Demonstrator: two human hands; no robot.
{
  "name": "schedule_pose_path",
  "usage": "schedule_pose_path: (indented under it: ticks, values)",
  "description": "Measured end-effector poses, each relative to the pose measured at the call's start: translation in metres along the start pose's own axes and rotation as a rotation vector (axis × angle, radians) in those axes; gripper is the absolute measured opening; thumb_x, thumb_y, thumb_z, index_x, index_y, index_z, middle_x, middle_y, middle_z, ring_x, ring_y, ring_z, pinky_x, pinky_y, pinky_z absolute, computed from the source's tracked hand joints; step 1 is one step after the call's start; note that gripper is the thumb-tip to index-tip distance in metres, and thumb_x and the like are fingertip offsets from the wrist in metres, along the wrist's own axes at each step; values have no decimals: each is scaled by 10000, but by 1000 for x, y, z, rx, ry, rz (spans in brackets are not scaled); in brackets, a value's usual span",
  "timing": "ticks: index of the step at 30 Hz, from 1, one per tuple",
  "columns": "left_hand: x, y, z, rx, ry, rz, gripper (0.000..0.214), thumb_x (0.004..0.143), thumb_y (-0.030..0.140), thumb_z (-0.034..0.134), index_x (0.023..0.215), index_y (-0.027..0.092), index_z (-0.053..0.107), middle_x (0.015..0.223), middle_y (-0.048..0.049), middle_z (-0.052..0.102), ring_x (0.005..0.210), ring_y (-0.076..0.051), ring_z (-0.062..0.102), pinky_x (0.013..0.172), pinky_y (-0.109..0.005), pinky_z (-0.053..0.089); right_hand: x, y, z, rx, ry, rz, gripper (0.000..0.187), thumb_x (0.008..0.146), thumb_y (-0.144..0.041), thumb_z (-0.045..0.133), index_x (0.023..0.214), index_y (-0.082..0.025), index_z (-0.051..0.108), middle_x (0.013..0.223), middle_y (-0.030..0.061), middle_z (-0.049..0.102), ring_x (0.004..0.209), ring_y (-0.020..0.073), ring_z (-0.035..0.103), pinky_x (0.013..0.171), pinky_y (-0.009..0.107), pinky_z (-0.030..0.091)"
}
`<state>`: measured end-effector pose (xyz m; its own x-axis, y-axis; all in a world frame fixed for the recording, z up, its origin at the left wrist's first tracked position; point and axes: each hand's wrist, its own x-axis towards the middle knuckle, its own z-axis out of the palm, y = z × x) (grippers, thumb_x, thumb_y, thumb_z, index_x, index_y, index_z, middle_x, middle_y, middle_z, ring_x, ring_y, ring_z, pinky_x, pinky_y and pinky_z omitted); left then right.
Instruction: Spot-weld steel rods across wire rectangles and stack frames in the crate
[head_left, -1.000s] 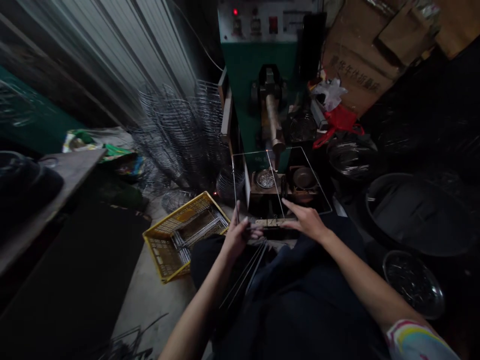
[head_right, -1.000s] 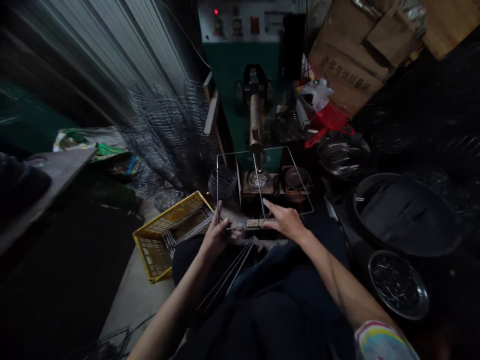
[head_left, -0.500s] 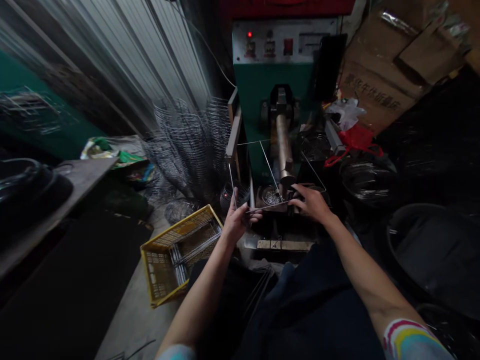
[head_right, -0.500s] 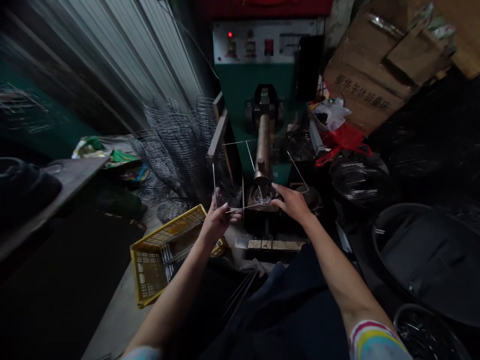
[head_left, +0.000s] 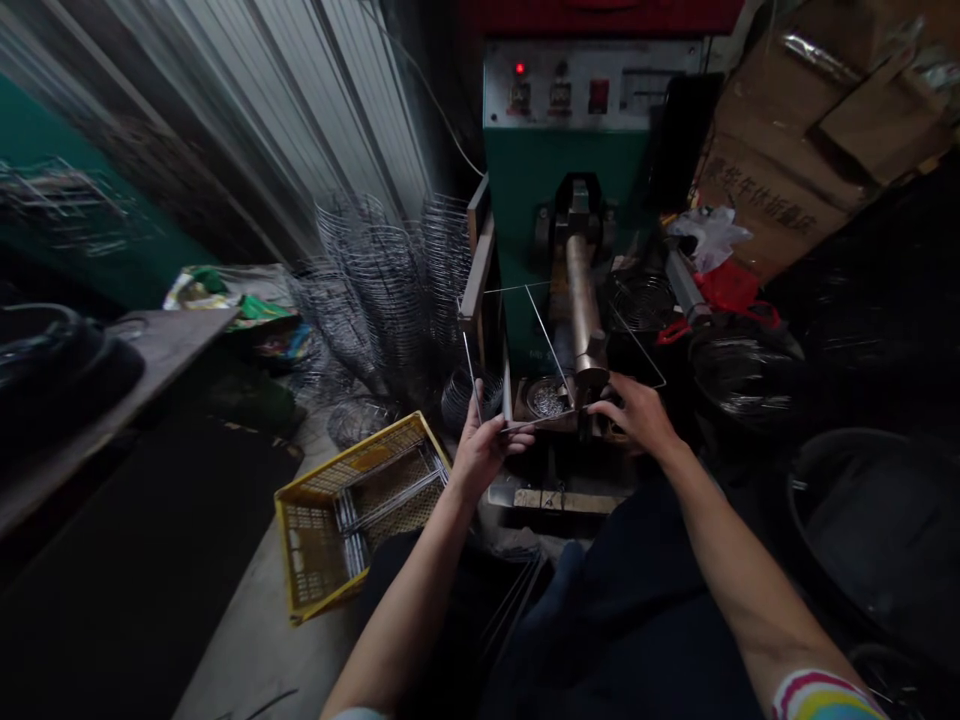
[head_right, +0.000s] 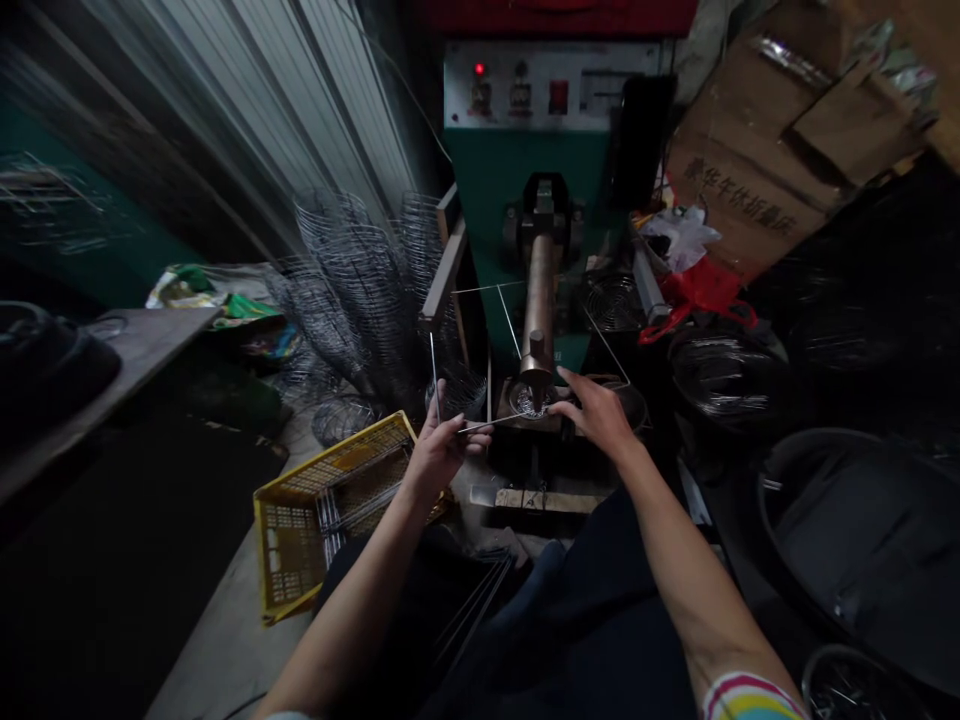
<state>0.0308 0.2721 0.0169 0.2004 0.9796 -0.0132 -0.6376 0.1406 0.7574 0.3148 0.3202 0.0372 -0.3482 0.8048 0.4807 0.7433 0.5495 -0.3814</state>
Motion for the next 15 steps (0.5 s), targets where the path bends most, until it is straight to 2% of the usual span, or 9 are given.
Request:
schedule_pose_path:
  ticks: [5, 8, 10, 11, 13, 15]
  values:
    - [0, -4, -4, 19, 35, -31, 920, 910, 187, 574, 1523, 341, -94, 826, -73, 759, 719, -225, 740, 548, -247, 574, -3, -4, 1, 15, -8, 5, 512, 870, -468, 643, 1299, -202, 557, 996, 76, 698, 891, 236, 662, 843, 351, 518]
    - [1, -5, -5, 9, 44, -44, 919, 900, 184, 587, 1529, 331, -67, 812, -76, 758, 714, -231, 740, 547, -249, 579, 0, 5, -10, -40, 31, 28, 610, 817, -521, 682, 1319, -199, 552, 1095, 103, 672, 1000, 271, 628, 903, 398, 496]
    - [4, -5, -6, -4, 36, -50, 925, 888, 176, 601, 1528, 346, -47, 801, -68, 755, 712, -227, 739, 543, -242, 575, 6, 22, -21, -145, 122, 143, 642, 796, -546, 687, 1305, -172, 571, 1214, 155, 623, 1118, 322, 571, 951, 457, 460]
    - [6, -5, -7, -10, 31, -52, 929, 883, 173, 607, 1527, 354, -37, 795, -61, 753, 702, -223, 738, 536, -238, 571, 9, 32, -26, -181, 154, 233, 596, 820, -536, 657, 1273, -153, 598, 1209, 174, 625, 1119, 334, 570, 944, 470, 457]
    - [6, -4, -7, -17, 14, -48, 938, 873, 168, 616, 1526, 363, -28, 784, -47, 750, 672, -216, 734, 520, -235, 562, 14, 51, -34, -152, 141, 419, 462, 899, -471, 545, 1181, -123, 654, 1041, 174, 691, 972, 304, 637, 854, 433, 495]
    - [-1, -3, -7, -19, -9, -37, 952, 867, 168, 623, 1526, 365, -36, 789, -39, 749, 649, -206, 729, 522, -240, 560, 11, 61, -38, -68, 76, 489, 410, 939, -402, 439, 1080, -107, 686, 814, 135, 712, 747, 244, 664, 716, 363, 520]
